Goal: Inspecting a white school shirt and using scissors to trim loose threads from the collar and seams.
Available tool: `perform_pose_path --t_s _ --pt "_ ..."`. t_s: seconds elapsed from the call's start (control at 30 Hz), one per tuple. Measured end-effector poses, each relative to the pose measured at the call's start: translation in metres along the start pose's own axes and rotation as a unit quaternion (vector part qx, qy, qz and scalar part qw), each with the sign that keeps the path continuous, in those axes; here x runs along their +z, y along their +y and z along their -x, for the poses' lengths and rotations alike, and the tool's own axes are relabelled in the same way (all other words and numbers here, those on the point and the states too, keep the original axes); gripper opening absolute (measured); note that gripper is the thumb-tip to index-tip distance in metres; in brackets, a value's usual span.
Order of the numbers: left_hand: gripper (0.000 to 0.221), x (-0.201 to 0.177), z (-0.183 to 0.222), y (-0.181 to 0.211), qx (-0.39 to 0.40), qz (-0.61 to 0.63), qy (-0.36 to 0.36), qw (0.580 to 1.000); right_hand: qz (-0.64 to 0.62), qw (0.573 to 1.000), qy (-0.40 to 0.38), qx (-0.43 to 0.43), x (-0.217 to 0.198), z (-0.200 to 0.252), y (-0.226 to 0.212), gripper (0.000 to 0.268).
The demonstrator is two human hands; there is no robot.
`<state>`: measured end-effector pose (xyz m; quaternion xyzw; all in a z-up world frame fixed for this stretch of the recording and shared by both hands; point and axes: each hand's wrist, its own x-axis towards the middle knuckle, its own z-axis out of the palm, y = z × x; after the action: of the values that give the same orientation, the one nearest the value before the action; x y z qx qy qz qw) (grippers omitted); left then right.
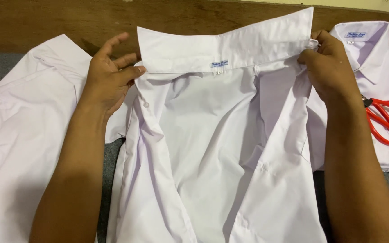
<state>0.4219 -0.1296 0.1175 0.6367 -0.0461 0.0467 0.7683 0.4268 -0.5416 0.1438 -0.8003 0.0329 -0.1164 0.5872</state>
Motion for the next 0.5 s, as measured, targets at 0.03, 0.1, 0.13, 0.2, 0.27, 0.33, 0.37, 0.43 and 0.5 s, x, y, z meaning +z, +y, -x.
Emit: perform_pose_path --t_s 0.03,0.1,0.13,0.2,0.27,0.33,0.37,0.43,0.5 --pt "0.07 0.001 0.001 0.002 -0.022 -0.01 0.004 1.0 0.066 0.998 0.008 0.016 0.001 0.005 -0.01 0.033" --pt "0.057 0.004 0.005 0.006 -0.045 -0.019 0.008 0.999 0.131 0.991 0.016 0.032 -0.001 0.007 -0.013 0.042" --pt "0.05 0.005 0.008 0.009 -0.057 -0.045 -0.011 0.997 0.125 0.992 0.01 0.033 -0.003 0.002 -0.006 0.036" --pt "0.044 0.008 0.014 0.018 -0.067 -0.071 -0.03 0.995 0.117 0.993 0.006 0.032 -0.004 0.0 -0.003 0.03" --pt "0.048 0.013 0.02 0.029 -0.138 -0.126 -0.06 0.981 0.129 0.989 0.006 0.075 -0.001 0.005 -0.01 0.039" --pt "0.046 0.013 0.02 0.027 -0.141 -0.145 -0.056 0.978 0.154 0.984 0.014 0.083 0.002 0.009 -0.014 0.039" --pt "0.045 0.013 0.02 0.026 -0.144 -0.164 -0.051 0.975 0.179 0.979 0.021 0.092 0.003 0.011 -0.017 0.039" --pt "0.046 0.01 0.016 0.019 -0.134 -0.164 -0.039 0.976 0.172 0.981 0.023 0.082 0.003 0.011 -0.012 0.042" --pt "0.046 0.009 0.014 0.015 -0.124 -0.165 -0.027 0.978 0.165 0.984 0.025 0.071 0.002 0.01 -0.01 0.045"
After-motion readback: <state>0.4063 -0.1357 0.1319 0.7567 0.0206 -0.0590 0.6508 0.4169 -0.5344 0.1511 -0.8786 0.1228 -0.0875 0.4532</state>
